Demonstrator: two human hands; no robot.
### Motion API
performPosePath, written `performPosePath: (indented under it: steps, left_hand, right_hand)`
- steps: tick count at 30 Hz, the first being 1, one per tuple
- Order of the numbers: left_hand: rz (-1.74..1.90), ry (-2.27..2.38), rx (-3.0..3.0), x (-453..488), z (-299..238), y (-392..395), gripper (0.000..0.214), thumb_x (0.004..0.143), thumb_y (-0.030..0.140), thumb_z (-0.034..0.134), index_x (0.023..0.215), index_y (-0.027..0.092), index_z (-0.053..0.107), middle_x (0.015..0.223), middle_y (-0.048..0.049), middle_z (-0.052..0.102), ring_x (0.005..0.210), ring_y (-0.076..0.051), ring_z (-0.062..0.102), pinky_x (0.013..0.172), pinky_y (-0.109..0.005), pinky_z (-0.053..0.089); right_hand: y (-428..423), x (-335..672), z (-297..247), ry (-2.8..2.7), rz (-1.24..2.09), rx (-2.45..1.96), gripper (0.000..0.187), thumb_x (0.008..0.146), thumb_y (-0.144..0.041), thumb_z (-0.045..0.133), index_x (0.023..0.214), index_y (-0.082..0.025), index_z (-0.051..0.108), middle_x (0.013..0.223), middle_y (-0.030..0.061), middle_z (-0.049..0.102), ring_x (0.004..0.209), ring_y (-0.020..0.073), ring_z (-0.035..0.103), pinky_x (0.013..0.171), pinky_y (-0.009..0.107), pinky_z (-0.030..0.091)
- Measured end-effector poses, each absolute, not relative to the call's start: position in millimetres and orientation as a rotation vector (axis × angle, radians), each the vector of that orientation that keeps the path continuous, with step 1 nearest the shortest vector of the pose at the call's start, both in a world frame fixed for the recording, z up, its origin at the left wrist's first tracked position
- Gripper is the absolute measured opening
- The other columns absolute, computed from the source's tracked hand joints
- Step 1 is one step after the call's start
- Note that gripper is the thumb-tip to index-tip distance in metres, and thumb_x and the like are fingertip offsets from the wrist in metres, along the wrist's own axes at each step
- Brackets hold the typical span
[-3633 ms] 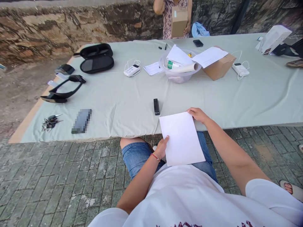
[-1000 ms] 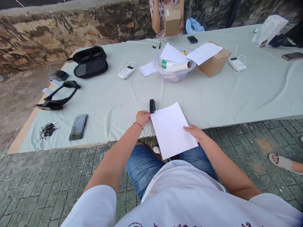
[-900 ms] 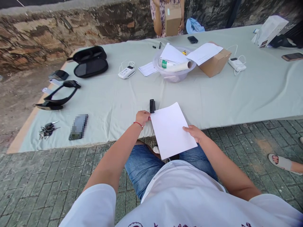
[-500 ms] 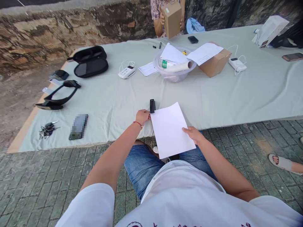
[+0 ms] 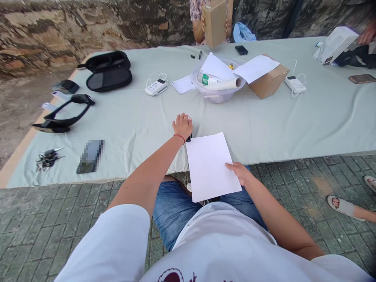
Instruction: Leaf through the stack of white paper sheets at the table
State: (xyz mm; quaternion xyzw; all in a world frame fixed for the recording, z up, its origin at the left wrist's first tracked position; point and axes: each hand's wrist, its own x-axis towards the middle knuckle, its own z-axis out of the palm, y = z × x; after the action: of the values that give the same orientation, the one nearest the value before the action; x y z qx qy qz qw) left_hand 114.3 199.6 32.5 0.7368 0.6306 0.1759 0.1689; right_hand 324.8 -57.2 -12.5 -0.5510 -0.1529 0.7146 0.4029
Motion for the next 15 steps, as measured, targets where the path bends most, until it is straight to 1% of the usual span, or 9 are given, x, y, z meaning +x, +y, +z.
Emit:
performPosePath:
  steps: [2,4,8,12,15]
  left_hand:
    - [0.404,1.830,2.090,114.7,21.9,204.3,0.051,0.098,0.038,0.025,0.139,0.022,0.052,0.159,-0.0080,0.035,0.150,-0.027,0.021,0.120,-0.055,0.015]
    - [0.349,1.888,2.036,113.4,12.2,205.3,0.056,0.098,0.044,0.022,0.144,0.022,0.047,0.161,-0.0089,0.031,0.150,-0.029,0.019,0.119,-0.060,0.013]
    - [0.362,1.938,2.019,112.7,4.3,200.7,0.063,0.097,0.051,0.017,0.150,0.022,0.039,0.163,-0.0099,0.024,0.152,-0.029,0.014,0.119,-0.060,0.010]
    - [0.440,1.979,1.986,115.7,5.6,193.1,0.065,0.098,0.051,0.017,0.152,0.021,0.035,0.163,-0.0123,0.025,0.152,-0.029,0.014,0.119,-0.061,0.010]
    - [0.550,1.996,2.001,119.2,5.5,189.9,0.063,0.098,0.048,0.020,0.150,0.017,0.037,0.161,-0.0155,0.028,0.151,-0.029,0.016,0.119,-0.061,0.006]
  right_hand:
    - [-58.3,323.9,-13.1,-0.304,1.833,-1.387,0.024,0.082,-0.031,0.073,0.094,-0.010,0.072,0.092,0.0141,0.077,0.078,0.0252,0.074,0.078,0.040,0.061]
    - [-59.7,322.7,-11.0,-0.249,1.842,-1.391,0.023,0.082,-0.030,0.072,0.095,-0.010,0.072,0.093,0.0135,0.077,0.078,0.0245,0.074,0.079,0.039,0.060]
    - [-62.8,321.6,-4.2,-0.195,1.867,-1.404,0.025,0.082,-0.030,0.073,0.098,-0.010,0.071,0.095,0.0142,0.077,0.078,0.0256,0.075,0.078,0.040,0.061]
    - [-64.5,323.2,-2.7,-0.172,1.861,-1.432,0.028,0.080,-0.030,0.075,0.099,-0.010,0.071,0.096,0.0150,0.077,0.079,0.0262,0.075,0.077,0.040,0.061]
    - [-63.2,323.1,-4.5,-0.190,1.837,-1.464,0.030,0.078,-0.032,0.078,0.097,-0.011,0.071,0.097,0.0151,0.077,0.081,0.0268,0.075,0.079,0.041,0.061]
